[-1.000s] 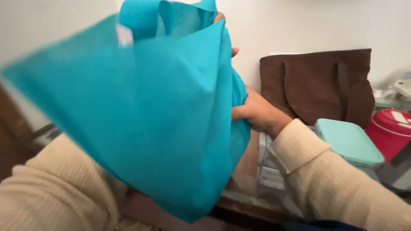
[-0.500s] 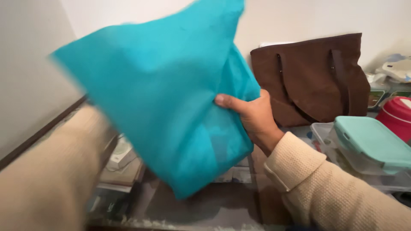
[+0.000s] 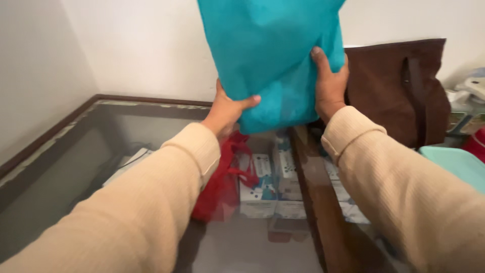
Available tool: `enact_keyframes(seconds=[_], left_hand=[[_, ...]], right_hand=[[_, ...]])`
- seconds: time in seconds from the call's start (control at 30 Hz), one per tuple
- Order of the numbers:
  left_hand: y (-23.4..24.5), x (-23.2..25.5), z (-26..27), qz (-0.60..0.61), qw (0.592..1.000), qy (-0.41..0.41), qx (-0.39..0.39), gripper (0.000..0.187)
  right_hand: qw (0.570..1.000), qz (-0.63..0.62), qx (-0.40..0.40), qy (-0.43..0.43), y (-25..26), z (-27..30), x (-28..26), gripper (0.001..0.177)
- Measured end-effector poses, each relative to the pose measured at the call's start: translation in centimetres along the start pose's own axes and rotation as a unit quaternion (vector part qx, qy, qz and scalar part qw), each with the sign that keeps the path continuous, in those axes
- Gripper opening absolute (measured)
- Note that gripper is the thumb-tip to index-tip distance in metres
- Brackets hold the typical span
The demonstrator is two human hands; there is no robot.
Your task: The person moves food containers, a bottle, and pouches into bags, and later reorganizes papers and folders into a red bin.
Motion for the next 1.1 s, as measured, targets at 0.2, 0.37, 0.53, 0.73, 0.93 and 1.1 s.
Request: enact_keyframes(seconds=[0.2,0.37,0.53,0.73,0.93,1.1], left_hand=[[-0.6,-6.2,-7.3,-0.051,0.997,0.033,0.040,0.080],[-0.4,-9.7,-9.9,-0.038,0.998,0.001,0.049,0.069],[-3.6,-7.6,-4.2,-0.248,0.920,-0.026,0.304,0.066],[-15.3,-7.2,6.3,-0.222,0.962,0.027,0.155,0.067],[-25.7,-9.0,15.9,-0.016,0.896,0.367,-0.251,0.048],[-29.9,-9.9,16.4,-0.008,0.865,0.419,-0.276,0.044]], right_hand=[[0.977,0.196,0.032,-0.071,2.5,0.1,5.3,0.087],[0.943,0.295,-0.004,-0.155,0.7,3.0,-0.3,0.099],[0.945,0.270,-0.142,-0.118,0.9,5.6,-9.7,0.100],[0.856,0.473,-0.101,-0.180,17.7,7.2,-20.6,0.061],[0.877,0.407,-0.007,-0.255,39.1,9.8,-17.9,0.045],[0.865,0.480,-0.031,-0.142,40.3,6.3,-17.1,0.083]])
Point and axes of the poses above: each hand's wrist, its own z-axis away from the middle knuckle, its own y-axis out of the back of the hand, x = y × z, the point moved 1 cm from there along -z, towards the middle knuckle, and after that the axes turned 7 degrees about y, right-handed, at the moved point
